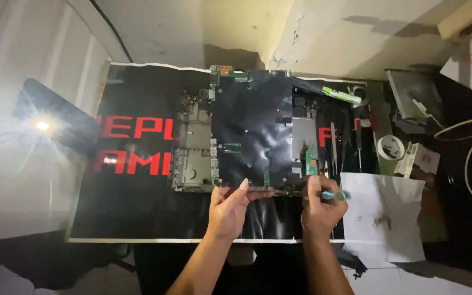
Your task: Cleaning a black plastic laptop insulation cover using a toothbrush to remove dust and debris.
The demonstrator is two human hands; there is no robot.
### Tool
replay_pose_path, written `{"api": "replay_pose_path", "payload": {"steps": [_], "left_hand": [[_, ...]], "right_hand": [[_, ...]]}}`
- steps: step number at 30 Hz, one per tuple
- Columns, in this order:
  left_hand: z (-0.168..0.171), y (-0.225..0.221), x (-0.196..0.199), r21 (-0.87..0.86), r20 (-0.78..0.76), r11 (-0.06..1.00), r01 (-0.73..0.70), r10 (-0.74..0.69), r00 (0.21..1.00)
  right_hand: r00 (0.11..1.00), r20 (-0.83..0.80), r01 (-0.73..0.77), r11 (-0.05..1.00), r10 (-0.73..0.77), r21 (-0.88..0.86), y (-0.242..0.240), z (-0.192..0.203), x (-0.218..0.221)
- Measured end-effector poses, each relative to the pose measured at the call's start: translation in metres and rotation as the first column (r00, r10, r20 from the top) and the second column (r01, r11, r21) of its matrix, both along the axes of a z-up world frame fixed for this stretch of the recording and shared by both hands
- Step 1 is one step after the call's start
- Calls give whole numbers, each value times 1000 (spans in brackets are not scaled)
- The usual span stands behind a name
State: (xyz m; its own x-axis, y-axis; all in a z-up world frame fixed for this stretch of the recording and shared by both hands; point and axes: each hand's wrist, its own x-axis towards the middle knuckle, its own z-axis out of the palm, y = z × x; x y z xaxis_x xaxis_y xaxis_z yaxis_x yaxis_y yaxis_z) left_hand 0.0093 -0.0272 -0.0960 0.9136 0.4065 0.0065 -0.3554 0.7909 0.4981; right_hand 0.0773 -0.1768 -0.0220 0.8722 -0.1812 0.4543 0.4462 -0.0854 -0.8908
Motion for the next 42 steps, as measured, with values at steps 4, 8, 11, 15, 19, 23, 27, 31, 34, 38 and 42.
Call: {"api": "replay_pose_path", "payload": {"steps": [4, 8, 11, 15, 19, 23, 27, 31, 34, 38, 42], "left_hand": [[37, 3, -1, 15, 4, 1000, -2, 2, 1000], [32, 4, -1, 19, 18, 1000, -7, 7, 1000], [26, 4, 2, 23, 21, 1000, -7, 7, 1000], [12, 3, -4, -32, 22, 999, 2, -1, 1000], [21, 4, -5, -43, 11, 999, -18, 19, 1000], [18, 6, -3, -95, 24, 995, -21, 24, 999], [33, 9, -1, -100, 11, 995, -26, 27, 1000], [42, 9, -5, -87, 12, 996, -26, 27, 1000], [51, 11, -5, -111, 26, 993, -28, 31, 999], [72, 13, -8, -100, 42, 995, -20, 24, 999], [88, 14, -10, -117, 37, 993, -32, 37, 999]], "right_hand": [[997, -76, -13, 999, 16, 47, 18, 19, -7], [996, -86, -27, 994, 18, -106, 29, 51, -13], [989, -150, -25, 997, 15, -66, 37, 65, -14], [961, -275, -70, 985, 24, -157, 30, 67, -12], [957, -281, -126, 972, 67, -197, 31, 72, -7], [933, -327, -191, 977, 150, -97, 19, 51, 12], [908, -383, -231, 965, 168, -125, 24, 69, 14], [908, -384, -238, 960, 167, -145, 15, 48, 21], [900, -399, -230, 968, 174, -98, 27, 75, 13], [894, -401, -268, 956, 200, -121, 30, 90, 14], [891, -396, -304, 940, 222, -156, 33, 92, 24]]}}
